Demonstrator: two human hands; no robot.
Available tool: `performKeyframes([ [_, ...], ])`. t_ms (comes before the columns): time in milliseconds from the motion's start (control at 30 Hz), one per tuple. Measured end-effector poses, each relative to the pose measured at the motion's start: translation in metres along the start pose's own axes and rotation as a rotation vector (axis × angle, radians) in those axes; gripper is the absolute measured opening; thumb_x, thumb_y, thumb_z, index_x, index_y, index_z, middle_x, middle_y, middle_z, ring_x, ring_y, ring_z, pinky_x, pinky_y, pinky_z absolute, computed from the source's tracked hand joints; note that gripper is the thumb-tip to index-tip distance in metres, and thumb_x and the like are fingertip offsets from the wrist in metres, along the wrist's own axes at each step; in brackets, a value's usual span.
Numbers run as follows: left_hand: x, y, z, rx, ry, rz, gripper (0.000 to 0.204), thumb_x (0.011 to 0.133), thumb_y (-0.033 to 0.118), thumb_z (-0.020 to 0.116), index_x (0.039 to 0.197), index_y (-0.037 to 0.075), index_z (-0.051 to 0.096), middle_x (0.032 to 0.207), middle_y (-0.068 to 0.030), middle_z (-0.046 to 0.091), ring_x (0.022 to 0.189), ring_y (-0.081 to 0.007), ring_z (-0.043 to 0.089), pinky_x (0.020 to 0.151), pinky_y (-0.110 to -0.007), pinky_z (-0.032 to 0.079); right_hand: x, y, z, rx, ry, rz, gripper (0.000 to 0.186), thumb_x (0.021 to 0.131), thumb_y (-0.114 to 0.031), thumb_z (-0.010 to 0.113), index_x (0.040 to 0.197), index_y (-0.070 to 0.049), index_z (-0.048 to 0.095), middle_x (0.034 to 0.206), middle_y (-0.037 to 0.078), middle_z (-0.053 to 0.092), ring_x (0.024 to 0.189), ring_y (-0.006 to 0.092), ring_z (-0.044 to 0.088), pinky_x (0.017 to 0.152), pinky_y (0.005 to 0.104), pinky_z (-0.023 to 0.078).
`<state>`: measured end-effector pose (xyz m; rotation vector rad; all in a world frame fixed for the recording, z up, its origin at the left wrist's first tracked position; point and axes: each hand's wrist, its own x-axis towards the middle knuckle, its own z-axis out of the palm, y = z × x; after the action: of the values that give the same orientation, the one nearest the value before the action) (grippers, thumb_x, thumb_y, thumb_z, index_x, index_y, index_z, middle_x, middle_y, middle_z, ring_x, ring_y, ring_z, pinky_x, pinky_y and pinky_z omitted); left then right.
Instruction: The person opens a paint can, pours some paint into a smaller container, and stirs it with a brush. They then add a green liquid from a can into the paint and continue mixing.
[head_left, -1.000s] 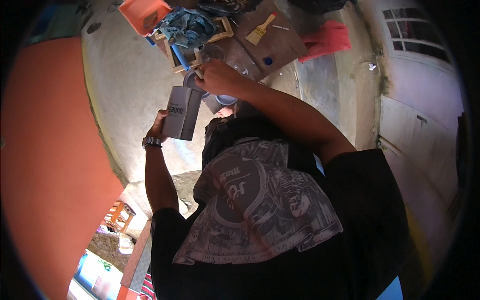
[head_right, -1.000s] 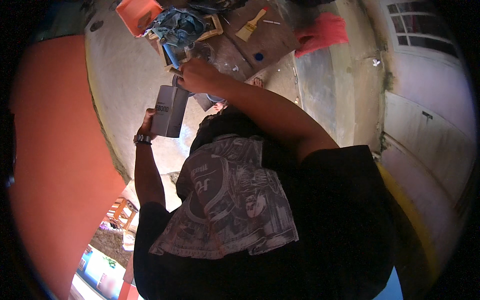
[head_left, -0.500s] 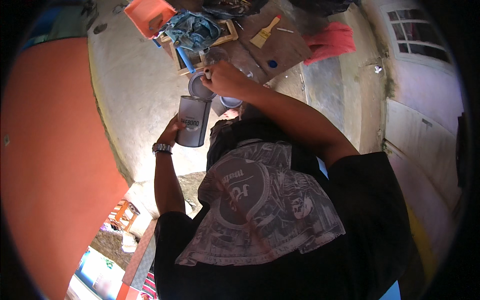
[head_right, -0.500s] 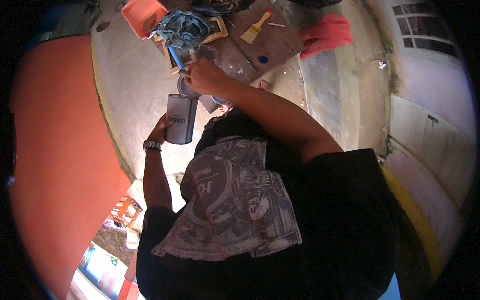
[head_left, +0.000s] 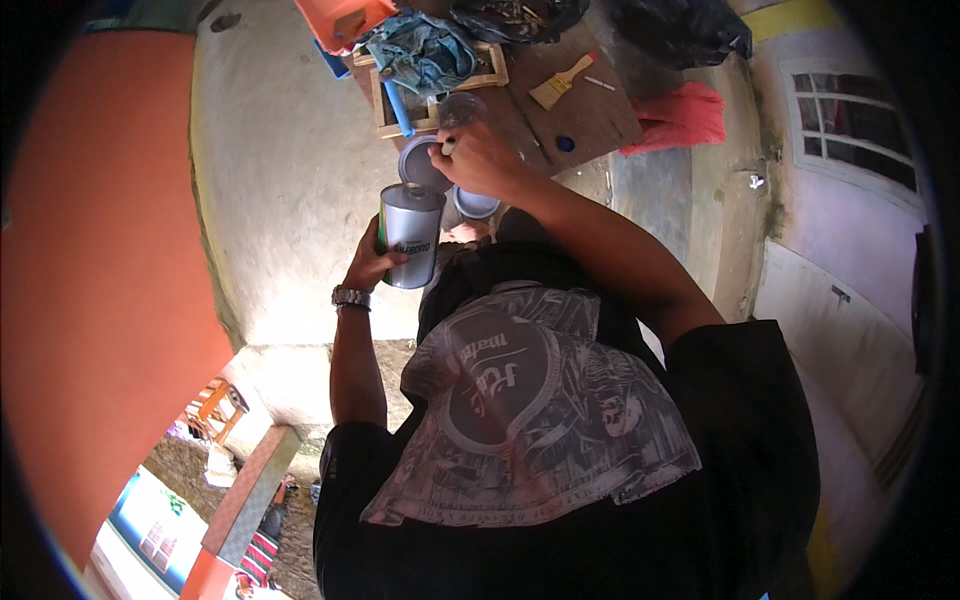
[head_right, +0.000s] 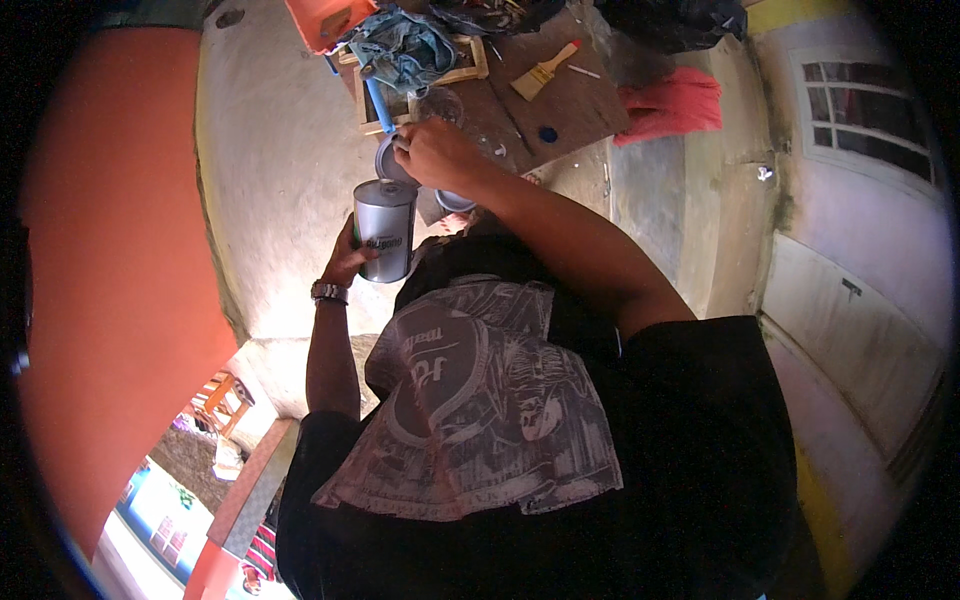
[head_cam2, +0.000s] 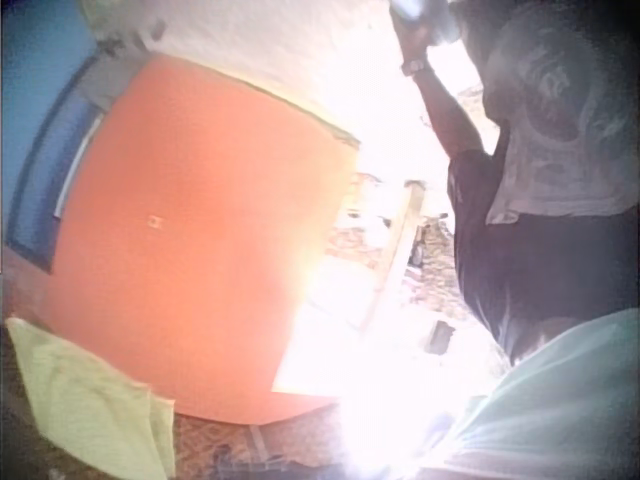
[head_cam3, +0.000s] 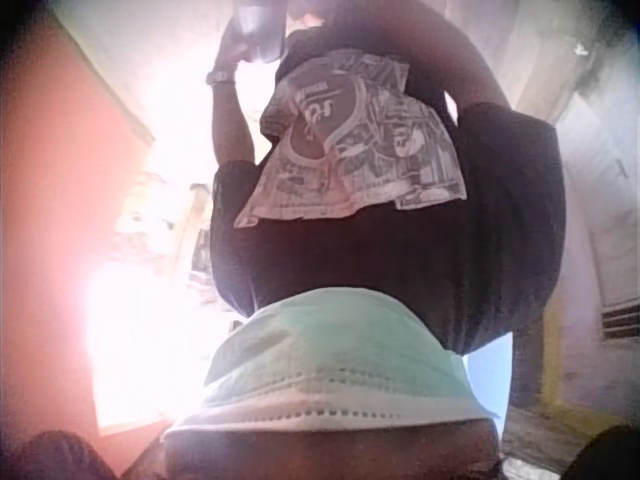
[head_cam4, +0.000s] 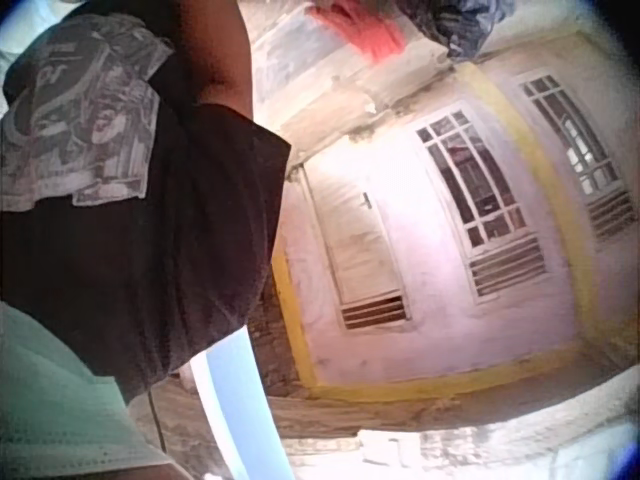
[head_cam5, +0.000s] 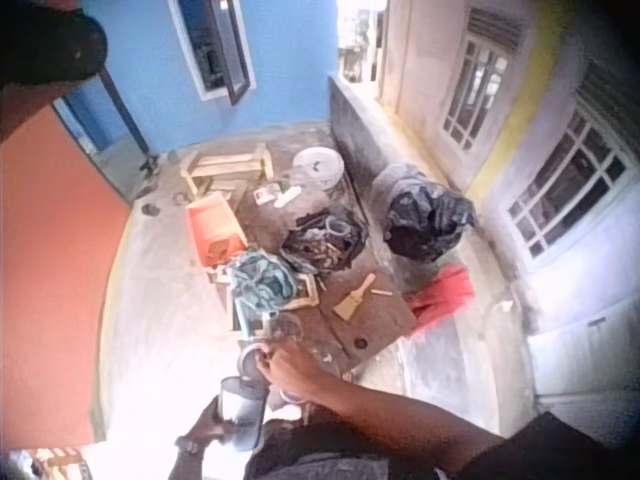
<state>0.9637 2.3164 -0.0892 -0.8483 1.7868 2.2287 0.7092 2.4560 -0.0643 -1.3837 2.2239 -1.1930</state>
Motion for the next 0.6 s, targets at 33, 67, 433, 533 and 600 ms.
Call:
performKeyframes([
  [33, 0.000, -0.003, 0.000, 0.003, 0.010, 0.032, 0.091, 0.064, 0.003, 0.073, 0.145, 0.003, 0.032, 0.131, -0.0123, 0.055, 0.123, -0.0253, 0.053, 0.104, -0.040, 0.043, 0.002, -0.001, -0.001, -0.030, -0.068, 0.007, 0.027, 0.088, -0.030, 0.065, 0.085, -0.004, 0.064, 0.074, 0.017, 0.066, 0.069, 0.0391, 0.064, 0.063, 0.0463, 0.050],
  [67, -0.001, -0.009, 0.000, 0.005, 0.021, 0.063, 0.092, 0.064, 0.004, 0.074, 0.145, 0.003, 0.032, 0.132, -0.0122, 0.054, 0.123, -0.0253, 0.053, 0.104, -0.040, 0.042, 0.002, 0.004, 0.005, -0.016, 0.032, -0.084, 0.027, 0.088, -0.031, 0.065, 0.084, -0.004, 0.064, 0.073, 0.017, 0.066, 0.068, 0.0394, 0.064, 0.062, 0.0463, 0.050],
  [433, -0.013, -0.025, 0.023, -0.107, 0.223, 0.257, 0.115, 0.059, 0.019, 0.093, 0.147, 0.005, 0.022, 0.135, -0.0115, 0.048, 0.125, -0.0250, 0.050, 0.106, -0.040, 0.043, 0.014, -0.014, -0.003, 0.080, 0.041, -0.016, 0.029, 0.087, -0.025, 0.063, 0.088, 0.003, 0.066, 0.076, 0.025, 0.065, 0.072, 0.0420, 0.065, 0.066, 0.0483, 0.053],
  [533, -0.013, -0.022, 0.031, -0.140, 0.264, 0.305, 0.116, 0.057, 0.017, 0.093, 0.147, 0.003, 0.021, 0.137, -0.0126, 0.045, 0.126, -0.0257, 0.049, 0.105, -0.041, 0.043, 0.015, -0.010, 0.002, 0.033, -0.033, -0.032, 0.028, 0.087, -0.025, 0.063, 0.087, 0.004, 0.066, 0.075, 0.026, 0.064, 0.071, 0.0428, 0.065, 0.065, 0.0487, 0.053],
  [600, -0.016, -0.016, 0.042, -0.175, 0.280, 0.358, 0.117, 0.056, 0.014, 0.093, 0.146, 0.003, 0.020, 0.137, -0.0135, 0.043, 0.126, -0.0266, 0.049, 0.105, -0.041, 0.044, 0.014, -0.017, 0.001, -0.040, -0.109, 0.113, 0.029, 0.087, -0.025, 0.063, 0.087, 0.004, 0.066, 0.075, 0.026, 0.064, 0.070, 0.0428, 0.065, 0.065, 0.0486, 0.053],
])
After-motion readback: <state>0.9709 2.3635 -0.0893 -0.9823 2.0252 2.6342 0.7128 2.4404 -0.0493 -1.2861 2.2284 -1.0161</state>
